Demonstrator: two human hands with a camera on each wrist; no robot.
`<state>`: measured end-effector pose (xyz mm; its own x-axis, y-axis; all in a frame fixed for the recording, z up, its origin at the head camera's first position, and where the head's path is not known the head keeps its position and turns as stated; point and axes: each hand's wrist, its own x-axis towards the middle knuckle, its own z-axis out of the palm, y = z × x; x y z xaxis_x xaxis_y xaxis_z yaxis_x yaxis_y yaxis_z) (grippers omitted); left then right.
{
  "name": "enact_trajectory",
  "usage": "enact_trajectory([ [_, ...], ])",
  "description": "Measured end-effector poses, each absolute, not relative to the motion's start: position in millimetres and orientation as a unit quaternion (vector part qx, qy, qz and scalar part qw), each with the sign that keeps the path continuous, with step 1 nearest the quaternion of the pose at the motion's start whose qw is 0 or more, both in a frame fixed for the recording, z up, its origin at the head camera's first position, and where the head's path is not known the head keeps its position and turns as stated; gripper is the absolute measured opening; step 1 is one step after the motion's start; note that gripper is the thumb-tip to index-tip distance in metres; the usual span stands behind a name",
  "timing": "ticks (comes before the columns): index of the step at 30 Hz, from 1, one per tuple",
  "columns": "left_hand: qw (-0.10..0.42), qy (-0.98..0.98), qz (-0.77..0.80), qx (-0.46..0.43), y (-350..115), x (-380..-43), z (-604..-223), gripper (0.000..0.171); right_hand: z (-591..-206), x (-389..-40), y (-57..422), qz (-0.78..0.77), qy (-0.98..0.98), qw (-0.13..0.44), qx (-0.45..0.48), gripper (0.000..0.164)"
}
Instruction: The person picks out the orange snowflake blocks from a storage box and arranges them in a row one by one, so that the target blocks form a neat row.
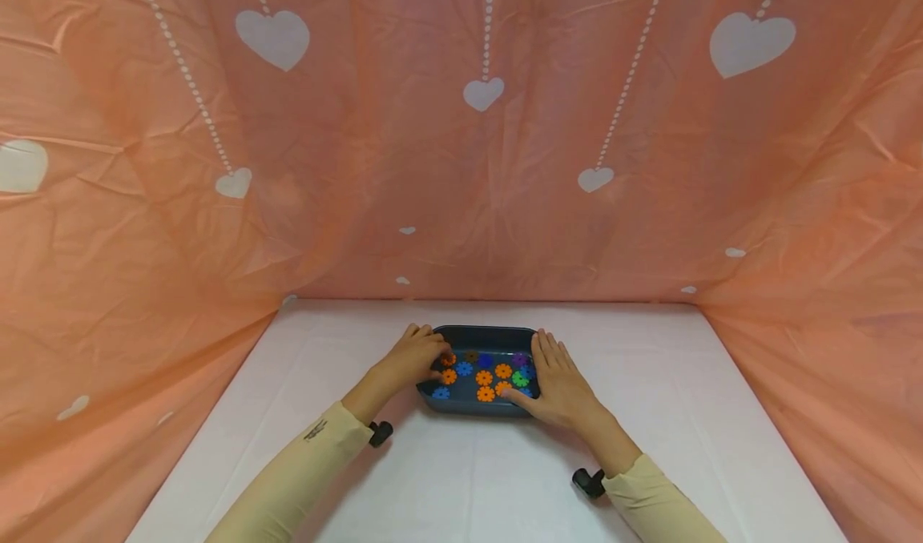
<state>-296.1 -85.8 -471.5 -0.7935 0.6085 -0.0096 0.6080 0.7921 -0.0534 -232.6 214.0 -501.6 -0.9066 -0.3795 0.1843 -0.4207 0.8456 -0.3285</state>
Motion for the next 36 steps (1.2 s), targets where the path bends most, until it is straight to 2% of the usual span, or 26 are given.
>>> enact_trajectory([
  [7, -0.014, -0.945, 0.050, -0.323, -81.5, -303.8, -472.5, 0.022, -502.6, -232.1, 214.2, 0.173, -0.964, 0.060, 0.195, 0.112],
  [24, -0.035, -0.944, 0.061, -0.322, -76.0, -308.2, -474.9, 0.021, -507.8, -234.5, 216.4, 0.180, -0.963, 0.057, 0.190, 0.112],
  [36, -0.021, -0.945, 0.070, -0.318, -75.0, -309.7, -478.4, 0.031, -506.3, -234.0, 217.1, 0.177, -0.963, 0.065, 0.193, 0.111],
])
